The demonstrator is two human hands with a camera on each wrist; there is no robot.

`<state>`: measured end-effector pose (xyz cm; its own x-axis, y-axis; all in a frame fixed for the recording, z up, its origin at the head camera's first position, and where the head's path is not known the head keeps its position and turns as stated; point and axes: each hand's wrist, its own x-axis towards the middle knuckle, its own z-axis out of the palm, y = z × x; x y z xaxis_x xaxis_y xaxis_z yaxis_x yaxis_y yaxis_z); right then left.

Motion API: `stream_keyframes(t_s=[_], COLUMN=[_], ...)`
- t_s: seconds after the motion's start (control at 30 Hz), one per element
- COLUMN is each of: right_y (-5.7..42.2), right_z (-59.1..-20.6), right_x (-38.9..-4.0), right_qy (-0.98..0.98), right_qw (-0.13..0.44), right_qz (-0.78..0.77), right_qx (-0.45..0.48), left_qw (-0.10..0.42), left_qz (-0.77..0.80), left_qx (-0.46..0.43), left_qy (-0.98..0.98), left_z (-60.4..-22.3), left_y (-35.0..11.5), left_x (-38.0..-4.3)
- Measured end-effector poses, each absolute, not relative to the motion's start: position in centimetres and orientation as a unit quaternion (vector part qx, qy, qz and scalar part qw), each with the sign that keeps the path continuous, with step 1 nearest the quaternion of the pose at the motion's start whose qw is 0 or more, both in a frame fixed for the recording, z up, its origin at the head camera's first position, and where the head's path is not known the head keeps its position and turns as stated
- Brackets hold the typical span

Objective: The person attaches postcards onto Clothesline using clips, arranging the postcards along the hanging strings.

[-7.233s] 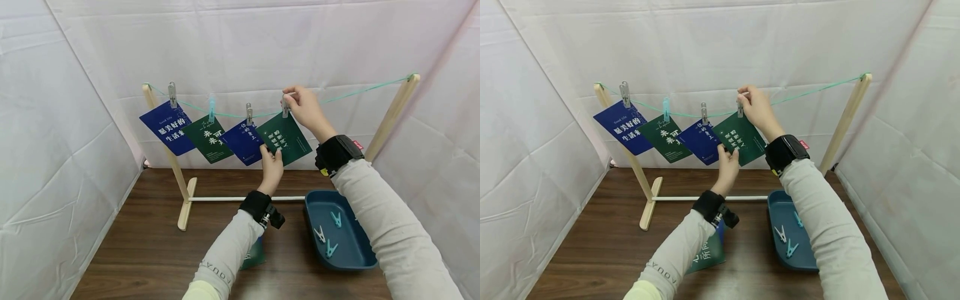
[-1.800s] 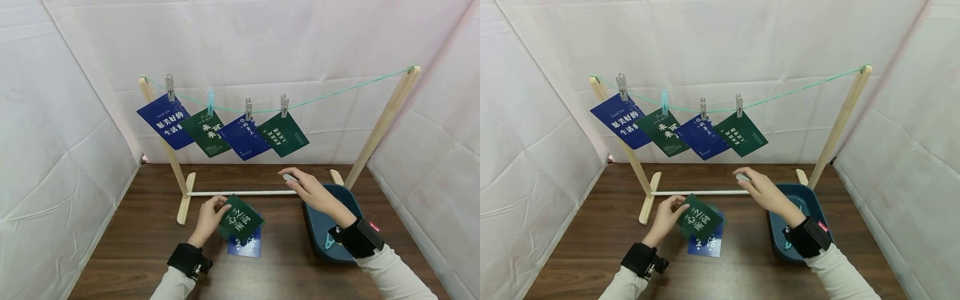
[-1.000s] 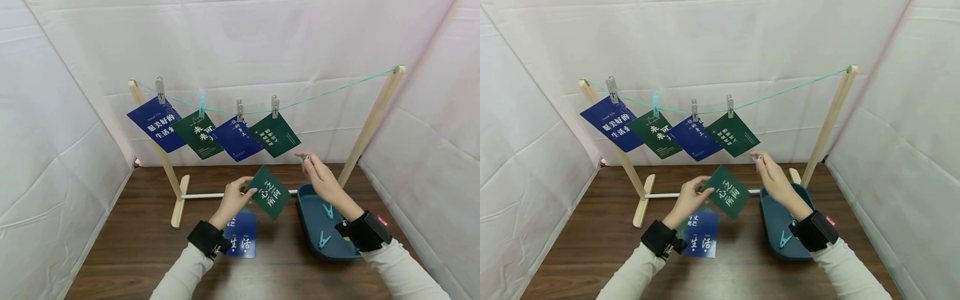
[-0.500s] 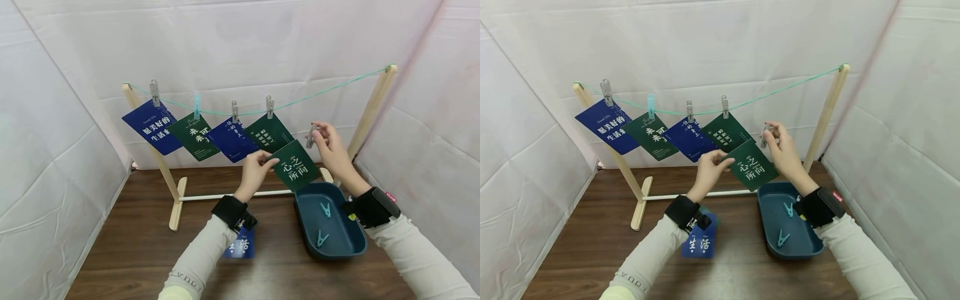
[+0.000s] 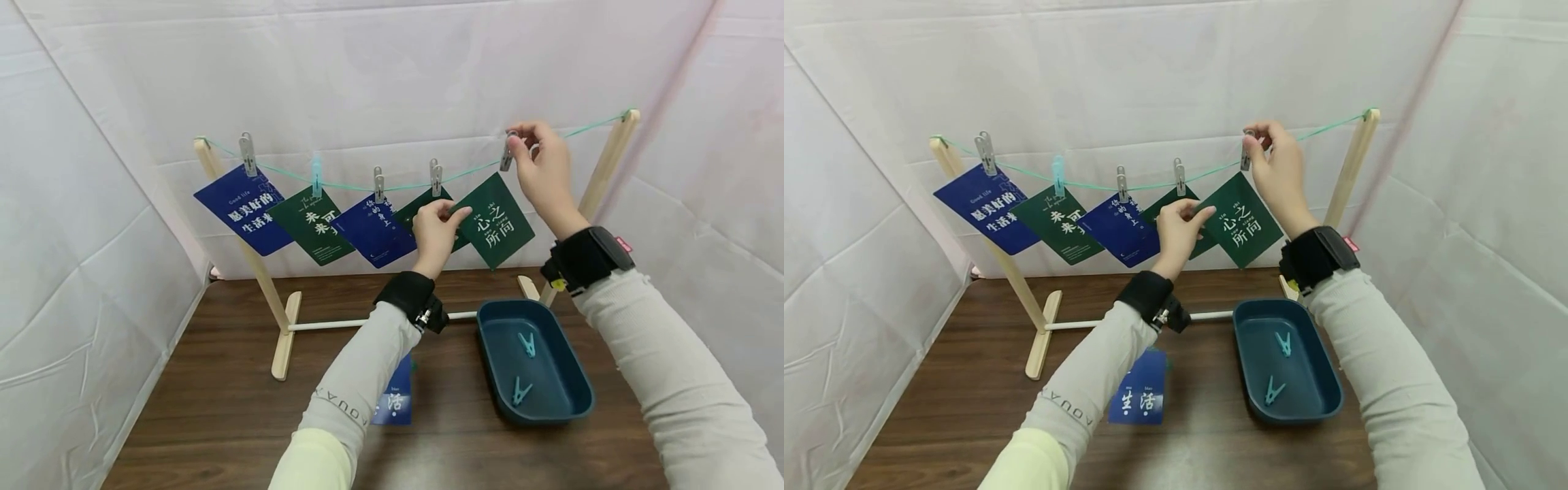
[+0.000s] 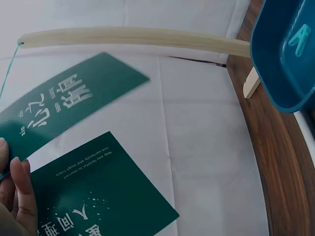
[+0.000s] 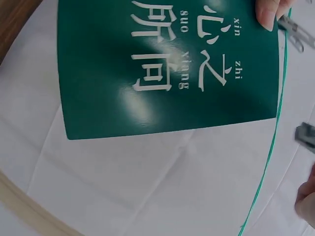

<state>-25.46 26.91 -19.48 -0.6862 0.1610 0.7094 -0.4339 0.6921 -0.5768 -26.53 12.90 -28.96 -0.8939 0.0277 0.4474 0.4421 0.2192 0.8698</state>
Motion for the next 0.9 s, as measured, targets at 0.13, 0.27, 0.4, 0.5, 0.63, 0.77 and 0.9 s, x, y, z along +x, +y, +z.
stream_keyframes(t_s=[0.13,0.27,0.4,0.5,0.63,0.77,0.9], right_y=[26.5,26.4,26.6,27.0,27.4,27.4,27.4], right_z=[-18.8,-18.6,-18.5,-18.6,-18.8,-19.0,-19.0], right_x=[-26.8,-27.8,-28.4,-28.7,-28.9,-28.9,-29.1], right_qy=[-0.837,-0.841,-0.849,-0.855,-0.867,-0.883,-0.891], right_qw=[0.383,0.378,0.363,0.351,0.330,0.306,0.282], right_qz=[0.384,0.378,0.375,0.371,0.364,0.348,0.346], right_qx=[0.076,0.079,0.080,0.085,0.082,0.078,0.081], left_qw=[0.185,0.193,0.187,0.181,0.175,0.172,0.180], left_qz=[-0.601,-0.601,-0.614,-0.621,-0.616,-0.608,-0.613], left_qx=[-0.145,-0.139,-0.142,-0.144,-0.142,-0.139,-0.132], left_qy=[-0.764,-0.763,-0.754,-0.749,-0.754,-0.762,-0.758], left_z=[-28.4,-28.1,-27.9,-27.8,-27.7,-27.5,-27.4], left_y=[13.1,13.2,13.3,13.4,13.4,13.4,13.4], left_x=[-26.8,-26.9,-26.9,-26.9,-27.0,-27.0,-27.1])
